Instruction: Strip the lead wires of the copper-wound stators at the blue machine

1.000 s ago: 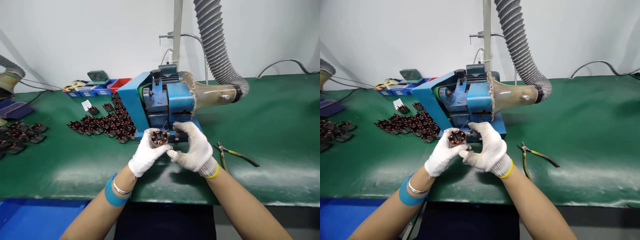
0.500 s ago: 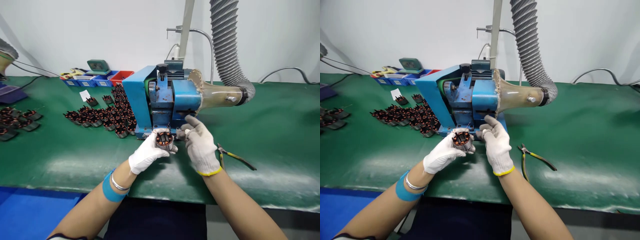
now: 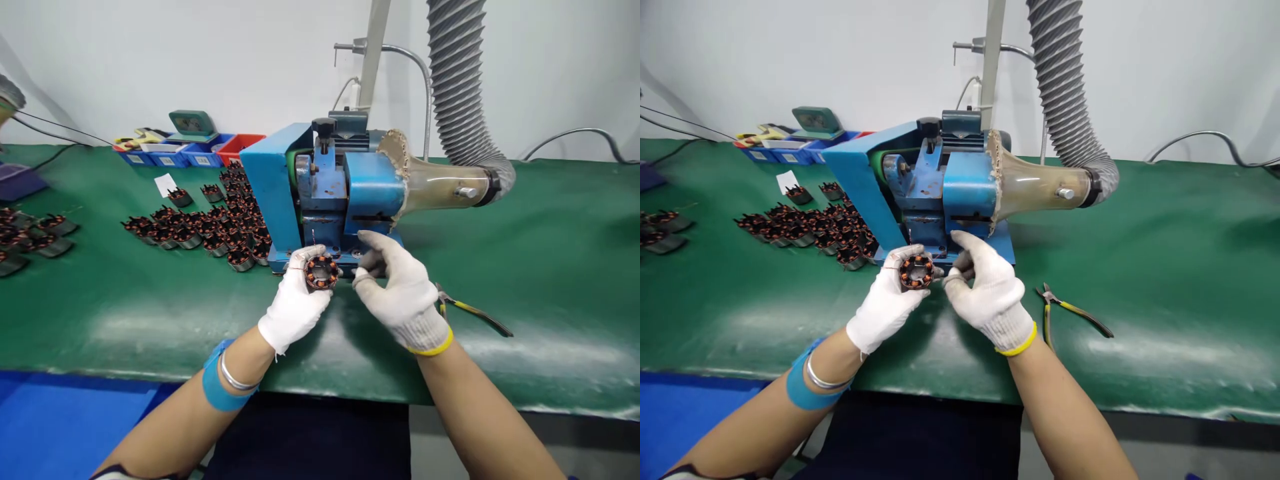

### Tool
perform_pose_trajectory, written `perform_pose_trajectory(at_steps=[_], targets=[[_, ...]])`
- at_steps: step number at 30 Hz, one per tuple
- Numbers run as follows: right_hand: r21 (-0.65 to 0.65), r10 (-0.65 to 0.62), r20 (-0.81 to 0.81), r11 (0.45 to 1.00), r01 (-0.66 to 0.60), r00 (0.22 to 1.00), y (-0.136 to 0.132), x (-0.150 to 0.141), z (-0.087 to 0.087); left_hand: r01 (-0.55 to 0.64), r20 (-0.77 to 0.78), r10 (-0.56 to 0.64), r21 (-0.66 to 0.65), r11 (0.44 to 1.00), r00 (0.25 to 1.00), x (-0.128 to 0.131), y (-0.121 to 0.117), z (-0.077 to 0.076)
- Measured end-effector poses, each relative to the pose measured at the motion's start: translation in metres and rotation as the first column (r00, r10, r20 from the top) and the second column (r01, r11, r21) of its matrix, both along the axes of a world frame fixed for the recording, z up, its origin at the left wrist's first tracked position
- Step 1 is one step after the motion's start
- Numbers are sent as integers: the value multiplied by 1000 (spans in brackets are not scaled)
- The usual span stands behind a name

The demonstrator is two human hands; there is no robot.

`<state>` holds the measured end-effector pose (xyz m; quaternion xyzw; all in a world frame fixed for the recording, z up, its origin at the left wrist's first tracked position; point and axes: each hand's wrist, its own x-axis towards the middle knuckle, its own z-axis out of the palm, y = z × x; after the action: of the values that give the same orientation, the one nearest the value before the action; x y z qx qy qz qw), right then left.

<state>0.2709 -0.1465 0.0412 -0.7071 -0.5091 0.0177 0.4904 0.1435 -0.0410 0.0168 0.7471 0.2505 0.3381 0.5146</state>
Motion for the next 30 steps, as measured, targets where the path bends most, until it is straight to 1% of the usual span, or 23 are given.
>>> perform_pose_trajectory(at_steps=[2,3,4,5,7,9,10,11,12,14,15,16,17,19,21,24,26,27,28,29,30], targets=[[-32,104,-84,994,-107,991,1,-5,-2,-41,-43,44,72,997,998,-2,-1,-1],[-45,127,-89,990,-131,988,1,-8,-4,-57,-69,65,112,992,995,-2,-2,0],[-54,125,-70,990,-129,990,2,-10,-6,-71,-94,86,151,986,992,-3,-3,1],[-64,103,-30,992,-105,994,3,-10,-8,-80,-115,103,188,979,988,-3,-4,3],[-103,9,88,995,0,996,4,-7,-9,-83,-141,122,250,965,982,-4,-5,6],[-131,-91,189,985,117,978,2,2,-5,-72,-148,118,281,957,982,-5,-6,9],[-117,-116,203,983,142,972,0,6,-2,-70,-142,115,288,955,983,-5,-6,10],[-94,-107,189,987,127,976,-1,9,1,-74,-135,117,291,954,984,-6,-6,11],[-70,-58,163,995,70,985,-3,10,4,-83,-129,125,292,953,984,-6,-6,11],[-50,93,152,995,-86,984,-4,7,7,-87,-120,126,289,953,985,-6,-5,12],[-66,150,180,988,-141,972,-4,4,7,-79,-120,118,287,955,986,-6,-4,12],[-98,183,222,981,-165,958,-3,1,6,-65,-122,104,288,956,987,-7,-3,12],[-138,195,269,977,-162,943,-3,-2,4,-48,-127,88,290,956,988,-7,-2,13],[-212,178,354,971,-106,918,-3,-4,1,-22,-142,68,302,953,987,-7,-2,14],[-259,157,419,965,-48,894,-5,1,0,-14,-170,71,316,949,983,-8,-1,16],[-243,70,494,968,61,867,-12,17,6,-2,-181,68,342,940,981,-9,-2,17],[-151,-81,470,974,170,879,-19,31,14,1,-152,58,362,932,987,-9,-3,16],[-101,-157,408,971,216,899,-22,37,19,-19,-119,67,369,929,991,-8,-3,15],[-88,-189,315,970,227,930,-24,42,22,-50,-79,85,373,927,993,-8,-3,14],[-128,-158,203,974,186,966,-25,45,25,-90,-35,112,374,923,993,-7,-3,13],[-209,-69,86,974,85,994,-25,46,27,-134,7,142,374,918,990,-6,-4,11]])
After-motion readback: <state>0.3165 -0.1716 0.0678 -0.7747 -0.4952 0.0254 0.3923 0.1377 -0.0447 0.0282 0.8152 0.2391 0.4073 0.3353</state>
